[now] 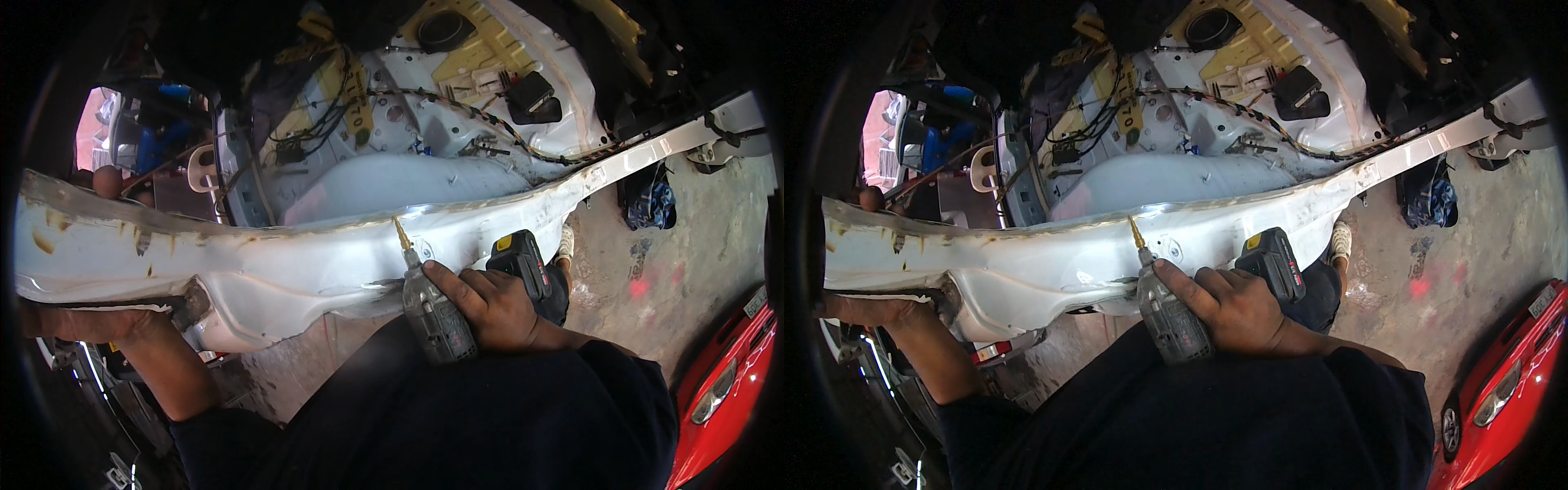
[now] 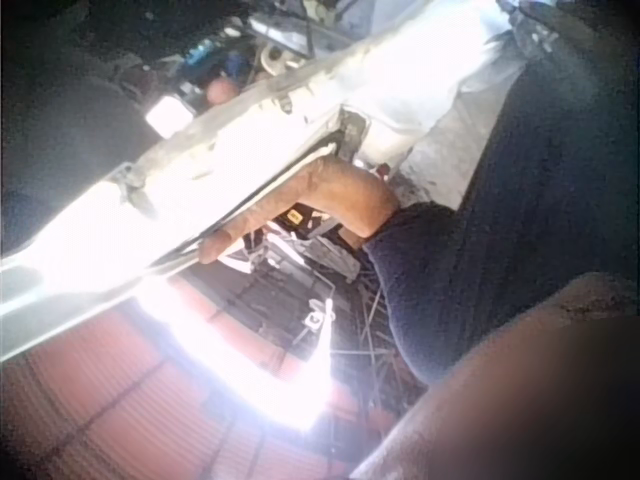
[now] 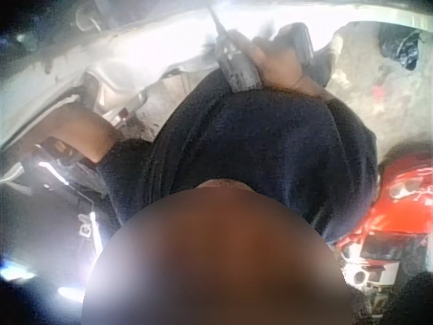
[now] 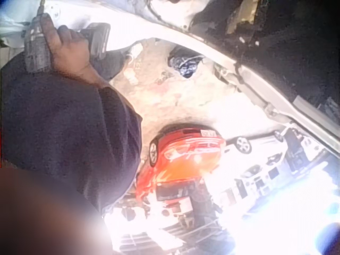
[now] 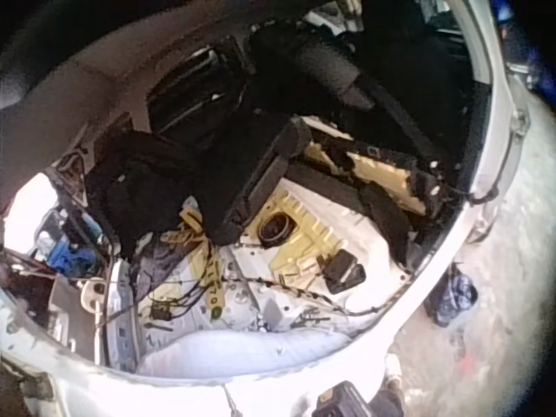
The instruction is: The person uses a cordless drill to make holes along the seam of a white car door frame. They repeatedly position the drill, activate it, and move to adjacent spots along the metal edge. The person also briefly uses a flashlight to inspect the interior of the door cavity and walks around the garage to retrieve a screwdriver.
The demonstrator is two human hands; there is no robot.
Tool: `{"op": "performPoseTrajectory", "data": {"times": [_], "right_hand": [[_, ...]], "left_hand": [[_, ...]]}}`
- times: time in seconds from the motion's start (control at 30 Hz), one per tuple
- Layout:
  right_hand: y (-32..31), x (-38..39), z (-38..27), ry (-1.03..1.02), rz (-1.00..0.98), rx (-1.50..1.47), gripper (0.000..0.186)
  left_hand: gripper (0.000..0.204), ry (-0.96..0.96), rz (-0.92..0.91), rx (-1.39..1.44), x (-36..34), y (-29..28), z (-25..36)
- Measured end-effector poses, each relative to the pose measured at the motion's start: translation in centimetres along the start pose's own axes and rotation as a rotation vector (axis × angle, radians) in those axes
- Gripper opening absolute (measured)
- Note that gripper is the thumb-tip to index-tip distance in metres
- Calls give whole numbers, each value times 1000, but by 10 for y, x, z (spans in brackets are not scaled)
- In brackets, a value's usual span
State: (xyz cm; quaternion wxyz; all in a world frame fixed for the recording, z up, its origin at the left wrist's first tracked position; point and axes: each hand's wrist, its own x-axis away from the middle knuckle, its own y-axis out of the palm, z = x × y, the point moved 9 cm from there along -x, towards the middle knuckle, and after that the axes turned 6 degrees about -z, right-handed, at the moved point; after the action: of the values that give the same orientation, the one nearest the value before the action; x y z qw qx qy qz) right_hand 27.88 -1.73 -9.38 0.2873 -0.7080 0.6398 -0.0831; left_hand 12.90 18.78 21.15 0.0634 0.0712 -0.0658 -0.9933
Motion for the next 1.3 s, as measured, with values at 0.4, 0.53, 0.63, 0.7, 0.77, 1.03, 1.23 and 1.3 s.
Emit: {"op": "performPoseTrajectory", "data": {"times": [0.4, 0.53, 0.63, 0.7, 0.77, 1.03, 1.23, 1.3], "right_hand": [[2, 2, 2, -7, 28, 18, 85], [3, 2, 4, -18, 73, 18, 85], [7, 2, 6, 1, 14, 22, 85], [8, 2, 6, 7, -13, 31, 85], [7, 3, 4, 8, -13, 41, 86], [4, 1, 1, -1, 9, 53, 85], [-1, 0, -5, -36, -25, 105, 82], [-2, 1, -9, -30, -26, 84, 83]], "left_hand": [[103, 27, 34, -97, -2, -4, -2], [101, 36, -1, -96, -8, 0, -4], [101, 20, 5, -100, -16, 4, -7], [101, 17, 10, -102, -20, 7, -10], [102, 50, 58, -127, -19, 9, -12], [94, 39, 130, -110, -5, -3, 3], [91, 15, 12, -74, -2, 2, 2], [91, -6, 5, -71, -2, 3, 1]]}}
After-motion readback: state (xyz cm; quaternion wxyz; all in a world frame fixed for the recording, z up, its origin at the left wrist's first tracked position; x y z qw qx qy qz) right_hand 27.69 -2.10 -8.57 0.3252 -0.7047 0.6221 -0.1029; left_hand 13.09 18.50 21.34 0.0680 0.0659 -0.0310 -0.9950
